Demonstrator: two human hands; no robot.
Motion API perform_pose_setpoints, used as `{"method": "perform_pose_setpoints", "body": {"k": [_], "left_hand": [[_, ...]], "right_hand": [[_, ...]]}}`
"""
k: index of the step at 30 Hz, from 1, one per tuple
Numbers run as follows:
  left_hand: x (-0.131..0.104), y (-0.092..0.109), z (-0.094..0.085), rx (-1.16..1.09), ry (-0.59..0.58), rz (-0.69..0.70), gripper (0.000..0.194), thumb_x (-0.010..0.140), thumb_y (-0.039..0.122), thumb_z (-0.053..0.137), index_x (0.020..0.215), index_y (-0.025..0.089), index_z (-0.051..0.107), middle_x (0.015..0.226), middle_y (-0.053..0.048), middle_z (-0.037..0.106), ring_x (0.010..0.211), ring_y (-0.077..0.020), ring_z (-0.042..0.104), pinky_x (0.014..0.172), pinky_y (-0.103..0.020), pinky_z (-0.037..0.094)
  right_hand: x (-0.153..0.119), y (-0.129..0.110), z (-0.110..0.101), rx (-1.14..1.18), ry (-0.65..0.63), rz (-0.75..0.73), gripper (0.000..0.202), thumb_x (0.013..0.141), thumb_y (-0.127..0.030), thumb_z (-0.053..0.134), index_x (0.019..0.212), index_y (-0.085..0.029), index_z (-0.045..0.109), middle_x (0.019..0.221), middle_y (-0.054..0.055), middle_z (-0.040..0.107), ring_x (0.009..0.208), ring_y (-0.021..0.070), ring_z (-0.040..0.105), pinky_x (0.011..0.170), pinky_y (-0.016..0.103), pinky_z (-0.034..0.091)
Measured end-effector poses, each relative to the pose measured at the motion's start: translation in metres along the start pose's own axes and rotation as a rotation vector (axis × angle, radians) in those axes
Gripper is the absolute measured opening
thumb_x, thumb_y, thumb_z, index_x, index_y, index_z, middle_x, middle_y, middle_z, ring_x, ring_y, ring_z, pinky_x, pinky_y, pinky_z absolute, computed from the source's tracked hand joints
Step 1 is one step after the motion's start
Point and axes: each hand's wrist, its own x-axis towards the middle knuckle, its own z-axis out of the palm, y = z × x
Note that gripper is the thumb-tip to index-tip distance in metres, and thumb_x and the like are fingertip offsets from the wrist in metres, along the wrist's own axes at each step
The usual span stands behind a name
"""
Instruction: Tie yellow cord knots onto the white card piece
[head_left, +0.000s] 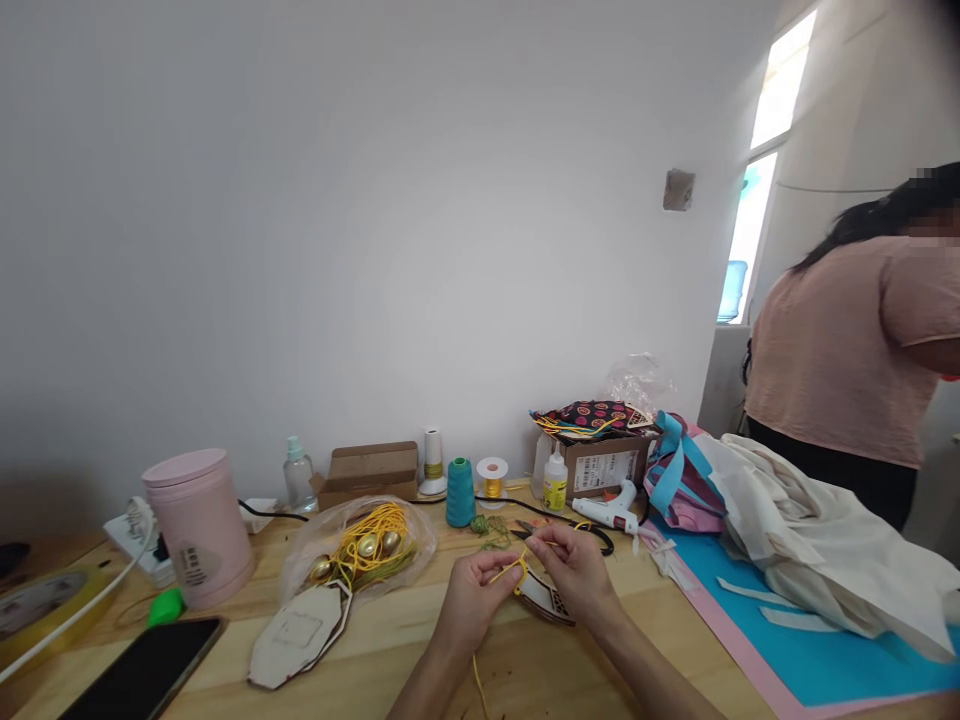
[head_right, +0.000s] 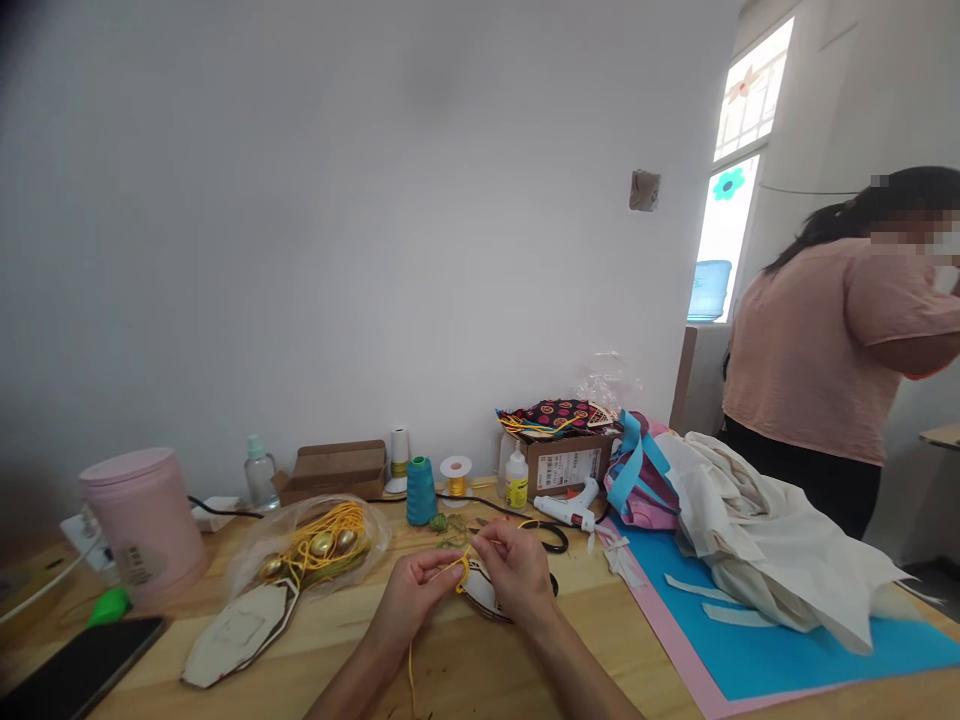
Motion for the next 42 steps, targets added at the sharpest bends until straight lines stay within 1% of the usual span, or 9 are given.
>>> {"method": "perform_pose_setpoints", "body": {"k": [3, 7, 12, 19, 27, 31, 36, 39, 42], "left_hand": [[-0.003, 0.002, 0.0, -0.041, -0.013, -0.027, 0.022, 0.057, 0.025, 0.064, 0.074, 0.011, 0.066, 0.063, -0.006, 0.068, 0.06, -0.0168, 0.059, 0.06, -0.026, 0.044], [-0.003, 0.001, -0.001, -0.064, -0.044, -0.01, 0.02, 0.059, 0.026, 0.062, 0.073, 0.011, 0.066, 0.066, -0.006, 0.068, 0.064, -0.018, 0.059, 0.063, -0.027, 0.043], [0.0, -0.001, -0.002, -0.033, -0.034, -0.006, 0.019, 0.06, 0.025, 0.061, 0.071, 0.012, 0.067, 0.065, -0.006, 0.068, 0.062, -0.0177, 0.059, 0.062, -0.027, 0.043], [0.002, -0.001, -0.003, 0.039, -0.03, 0.002, 0.024, 0.057, 0.028, 0.063, 0.074, 0.012, 0.067, 0.067, -0.007, 0.068, 0.066, -0.0197, 0.059, 0.065, -0.03, 0.044], [-0.001, 0.002, -0.002, 0.011, -0.051, 0.017, 0.022, 0.059, 0.03, 0.062, 0.071, 0.012, 0.067, 0.067, -0.007, 0.068, 0.064, -0.0186, 0.059, 0.064, -0.028, 0.044], [-0.001, 0.004, -0.001, 0.034, -0.054, 0.027, 0.021, 0.059, 0.029, 0.061, 0.07, 0.012, 0.068, 0.064, -0.006, 0.068, 0.06, -0.0173, 0.058, 0.06, -0.026, 0.044], [-0.002, 0.004, -0.001, 0.091, -0.055, 0.045, 0.02, 0.06, 0.03, 0.06, 0.067, 0.013, 0.068, 0.059, -0.004, 0.066, 0.059, -0.0173, 0.056, 0.06, -0.026, 0.043], [-0.004, 0.004, -0.002, 0.117, -0.052, 0.054, 0.021, 0.06, 0.031, 0.06, 0.065, 0.012, 0.068, 0.058, -0.004, 0.066, 0.058, -0.0171, 0.056, 0.058, -0.026, 0.042], [-0.005, 0.004, -0.002, 0.138, -0.01, 0.054, 0.019, 0.059, 0.03, 0.061, 0.061, 0.012, 0.068, 0.057, -0.004, 0.065, 0.055, -0.0163, 0.055, 0.055, -0.025, 0.041]], "right_hand": [[0.001, 0.0, -0.001, -0.049, 0.001, -0.018, 0.025, 0.073, -0.035, 0.044, 0.065, -0.015, 0.058, 0.056, 0.001, 0.058, 0.05, 0.0118, 0.052, 0.043, 0.018, 0.035], [0.001, -0.003, -0.001, -0.041, -0.016, -0.028, 0.025, 0.074, -0.034, 0.044, 0.066, -0.015, 0.059, 0.057, 0.001, 0.058, 0.052, 0.0117, 0.052, 0.045, 0.018, 0.036], [0.0, -0.004, -0.002, -0.047, -0.025, -0.045, 0.023, 0.074, -0.032, 0.044, 0.066, -0.016, 0.059, 0.059, 0.001, 0.059, 0.054, 0.0117, 0.052, 0.047, 0.018, 0.037], [0.0, -0.002, -0.003, -0.045, -0.031, -0.059, 0.022, 0.074, -0.031, 0.044, 0.068, -0.016, 0.06, 0.062, 0.002, 0.06, 0.057, 0.0126, 0.054, 0.05, 0.019, 0.039], [-0.001, -0.006, -0.003, -0.065, -0.034, -0.036, 0.023, 0.074, -0.032, 0.043, 0.066, -0.017, 0.059, 0.061, 0.002, 0.06, 0.055, 0.0129, 0.053, 0.048, 0.019, 0.038], [-0.002, -0.003, 0.0, -0.082, -0.029, -0.022, 0.023, 0.074, -0.032, 0.043, 0.066, -0.017, 0.059, 0.06, 0.001, 0.06, 0.054, 0.0127, 0.053, 0.047, 0.019, 0.038], [-0.004, 0.002, 0.005, -0.039, -0.008, 0.011, 0.024, 0.073, -0.034, 0.044, 0.066, -0.016, 0.058, 0.059, 0.002, 0.059, 0.052, 0.0127, 0.053, 0.047, 0.02, 0.038], [-0.003, 0.003, 0.007, -0.008, -0.029, 0.027, 0.026, 0.072, -0.036, 0.044, 0.065, -0.015, 0.059, 0.058, 0.002, 0.059, 0.053, 0.0131, 0.053, 0.048, 0.02, 0.038], [-0.001, 0.002, 0.004, -0.013, -0.07, 0.068, 0.028, 0.071, -0.038, 0.045, 0.062, -0.015, 0.059, 0.056, 0.001, 0.059, 0.052, 0.0139, 0.053, 0.046, 0.02, 0.037]]}}
